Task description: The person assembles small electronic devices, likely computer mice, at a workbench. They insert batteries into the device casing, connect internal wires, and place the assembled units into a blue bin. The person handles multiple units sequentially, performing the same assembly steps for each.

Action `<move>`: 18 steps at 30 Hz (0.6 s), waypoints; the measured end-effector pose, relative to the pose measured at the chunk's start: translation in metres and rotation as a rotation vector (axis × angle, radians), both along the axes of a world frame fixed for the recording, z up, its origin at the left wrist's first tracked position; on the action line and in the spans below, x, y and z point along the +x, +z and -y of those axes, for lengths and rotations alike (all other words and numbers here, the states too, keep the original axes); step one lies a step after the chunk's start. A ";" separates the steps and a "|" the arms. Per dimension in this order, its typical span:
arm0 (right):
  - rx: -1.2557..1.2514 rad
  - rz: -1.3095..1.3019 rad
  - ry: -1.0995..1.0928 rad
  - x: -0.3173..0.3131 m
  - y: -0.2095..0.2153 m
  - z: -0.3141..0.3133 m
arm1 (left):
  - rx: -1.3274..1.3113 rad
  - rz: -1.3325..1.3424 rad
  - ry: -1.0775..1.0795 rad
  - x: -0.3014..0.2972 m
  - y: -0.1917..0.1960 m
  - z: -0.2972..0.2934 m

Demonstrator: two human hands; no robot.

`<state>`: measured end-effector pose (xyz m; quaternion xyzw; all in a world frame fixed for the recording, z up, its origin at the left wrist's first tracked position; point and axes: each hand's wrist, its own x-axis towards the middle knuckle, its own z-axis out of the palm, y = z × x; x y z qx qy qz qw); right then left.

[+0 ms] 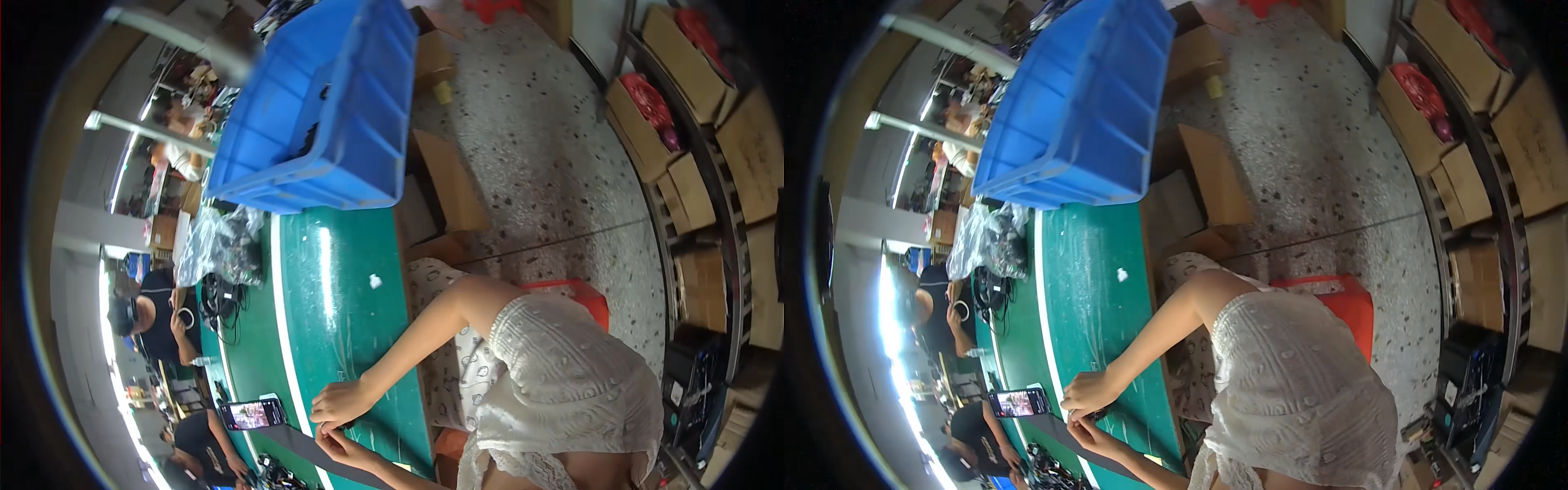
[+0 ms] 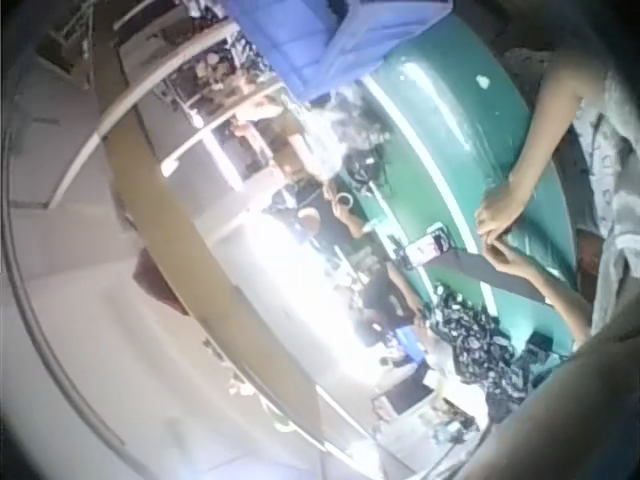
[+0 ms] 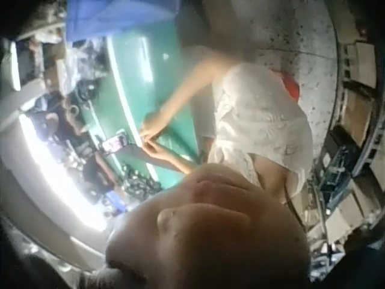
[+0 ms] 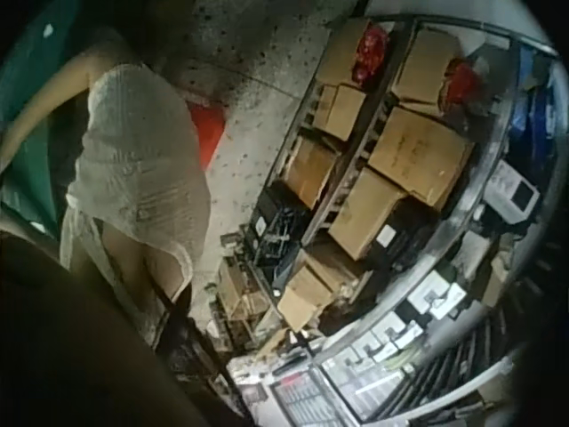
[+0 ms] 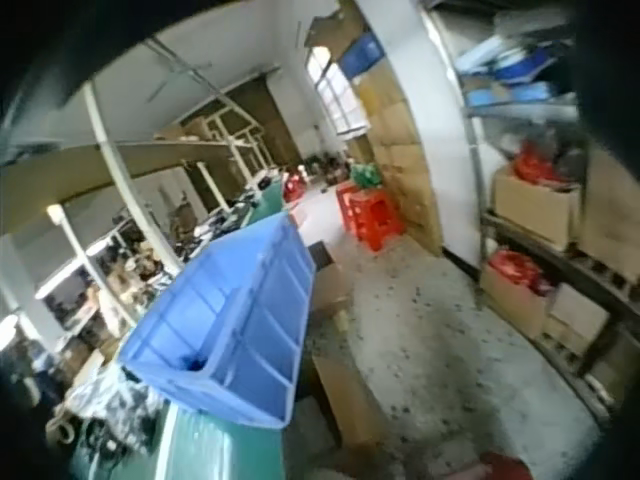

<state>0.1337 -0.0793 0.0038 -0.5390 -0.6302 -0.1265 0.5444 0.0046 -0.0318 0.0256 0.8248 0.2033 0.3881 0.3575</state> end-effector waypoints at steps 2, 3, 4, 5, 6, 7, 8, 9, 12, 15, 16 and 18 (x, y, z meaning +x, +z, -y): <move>0.144 -0.045 -0.044 -0.011 0.001 0.013 | 0.007 -0.038 -0.003 -0.007 0.008 0.013; 0.147 -0.084 -0.051 -0.017 0.000 0.021 | 0.010 -0.057 -0.001 -0.011 0.011 0.020; 0.178 -0.113 -0.050 -0.023 0.000 0.029 | 0.002 -0.076 -0.002 -0.015 0.014 0.027; 0.210 -0.143 -0.048 -0.029 0.000 0.036 | -0.005 -0.095 -0.002 -0.020 0.018 0.034; 0.244 -0.166 -0.055 -0.031 -0.001 0.045 | -0.011 -0.109 -0.013 -0.022 0.020 0.042; 0.250 -0.193 -0.075 -0.036 -0.002 0.053 | -0.016 -0.123 -0.022 -0.023 0.023 0.050; 0.256 -0.220 -0.095 -0.042 -0.002 0.061 | -0.002 -0.133 -0.038 -0.026 0.024 0.055; 0.264 -0.244 -0.096 -0.052 0.001 0.065 | 0.015 -0.137 -0.035 -0.034 0.028 0.061; 0.349 -0.261 -0.101 -0.078 0.007 0.079 | 0.110 -0.149 0.019 -0.059 0.034 0.082; 0.358 -0.298 -0.112 -0.109 0.007 0.089 | 0.173 -0.203 0.047 -0.089 0.040 0.092; 0.358 -0.274 -0.135 -0.108 0.006 0.100 | 0.195 -0.228 0.036 -0.090 0.042 0.096; 0.361 -0.235 -0.168 -0.106 0.005 0.120 | 0.239 -0.289 0.015 -0.095 0.045 0.100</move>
